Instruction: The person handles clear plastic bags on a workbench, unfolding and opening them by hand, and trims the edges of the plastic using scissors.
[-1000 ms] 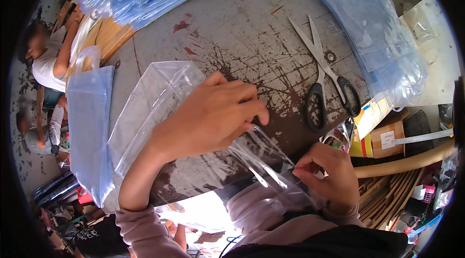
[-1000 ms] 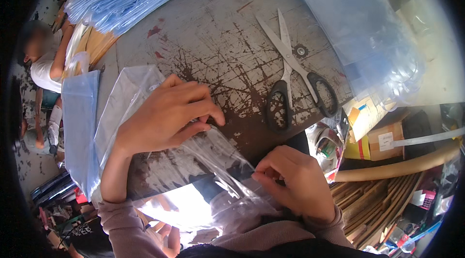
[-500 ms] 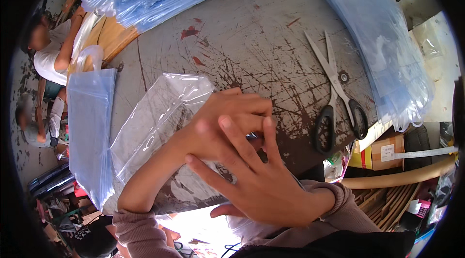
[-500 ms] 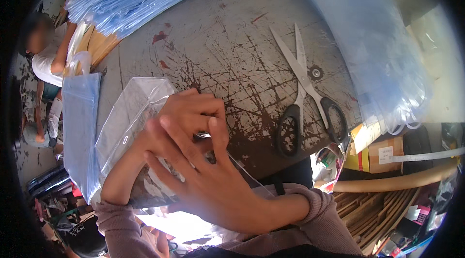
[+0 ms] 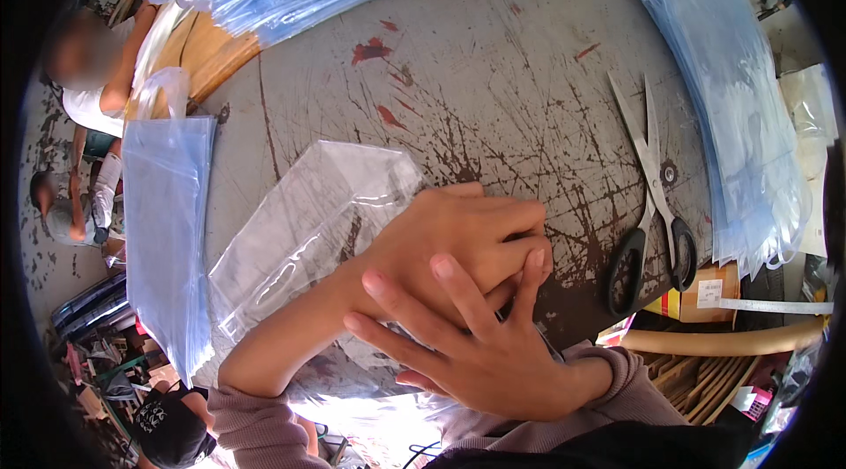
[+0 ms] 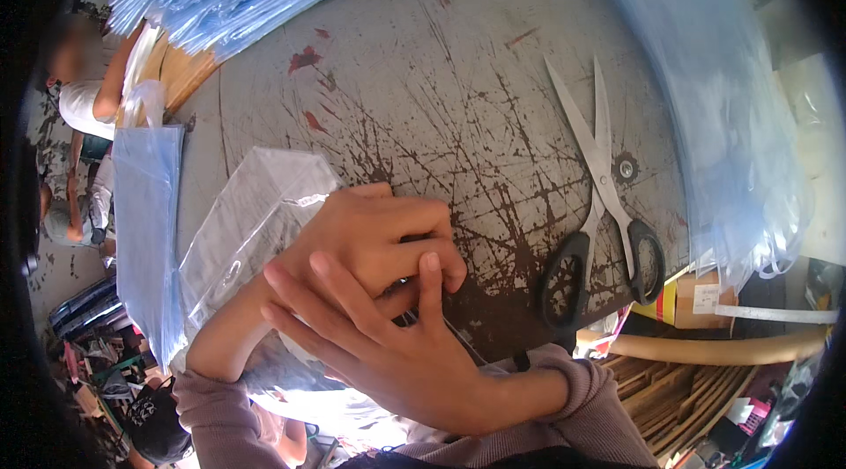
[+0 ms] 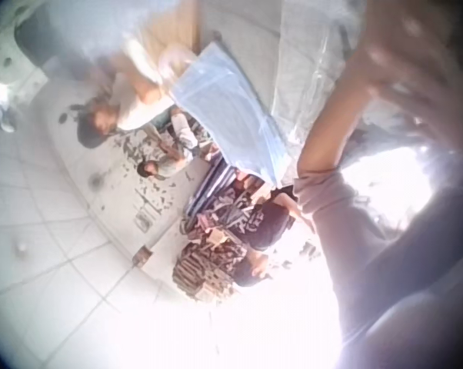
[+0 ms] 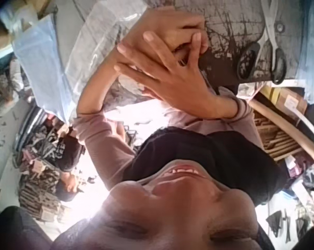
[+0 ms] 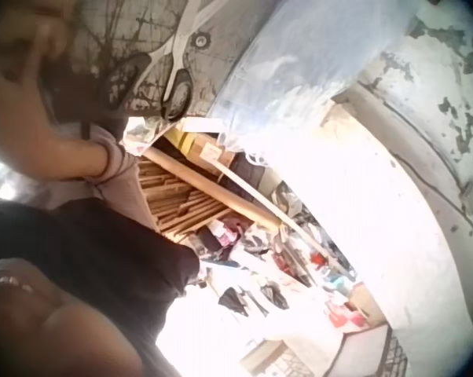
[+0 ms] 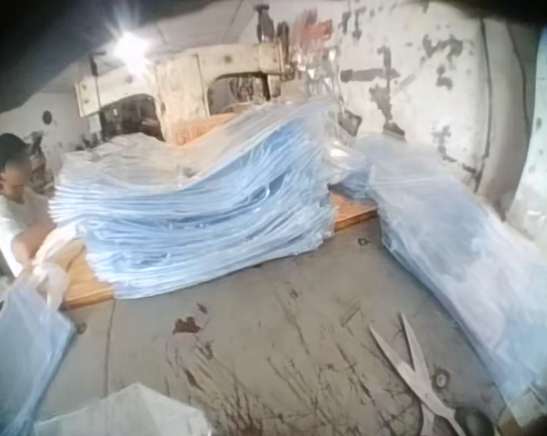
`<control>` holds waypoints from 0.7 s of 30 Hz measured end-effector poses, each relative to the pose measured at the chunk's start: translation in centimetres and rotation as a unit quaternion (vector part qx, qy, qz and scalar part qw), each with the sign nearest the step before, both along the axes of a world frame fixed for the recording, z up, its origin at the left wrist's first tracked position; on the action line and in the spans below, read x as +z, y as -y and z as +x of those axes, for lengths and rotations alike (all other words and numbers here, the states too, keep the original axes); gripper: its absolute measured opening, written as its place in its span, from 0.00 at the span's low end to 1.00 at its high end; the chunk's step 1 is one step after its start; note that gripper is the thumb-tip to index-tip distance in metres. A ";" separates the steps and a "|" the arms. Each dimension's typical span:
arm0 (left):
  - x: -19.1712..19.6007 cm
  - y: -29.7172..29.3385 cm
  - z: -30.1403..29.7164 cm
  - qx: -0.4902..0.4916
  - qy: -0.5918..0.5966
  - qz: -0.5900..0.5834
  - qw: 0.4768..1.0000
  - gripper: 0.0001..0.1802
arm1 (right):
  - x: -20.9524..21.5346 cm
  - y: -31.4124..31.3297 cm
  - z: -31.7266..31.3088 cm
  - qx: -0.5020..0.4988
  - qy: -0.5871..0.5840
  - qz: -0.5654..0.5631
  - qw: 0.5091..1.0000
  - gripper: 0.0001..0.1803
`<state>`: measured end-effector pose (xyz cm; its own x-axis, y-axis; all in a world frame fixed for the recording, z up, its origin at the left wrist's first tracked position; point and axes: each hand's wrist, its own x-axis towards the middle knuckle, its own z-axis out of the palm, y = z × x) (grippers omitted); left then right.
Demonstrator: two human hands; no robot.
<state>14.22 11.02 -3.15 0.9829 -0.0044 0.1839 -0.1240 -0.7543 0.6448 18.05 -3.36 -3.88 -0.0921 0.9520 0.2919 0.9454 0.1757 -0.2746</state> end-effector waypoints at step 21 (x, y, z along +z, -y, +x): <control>-0.3 0.3 -0.1 0.024 0.021 -0.002 0.999 0.05 | 0.0 0.4 1.4 0.060 -0.061 -0.019 0.996 0.33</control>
<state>14.08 10.73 -3.49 0.9736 0.0435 0.2240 -0.1141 -0.7572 0.6431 19.48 -3.78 -3.88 -0.1725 0.9469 0.2713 0.8775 0.2729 -0.3944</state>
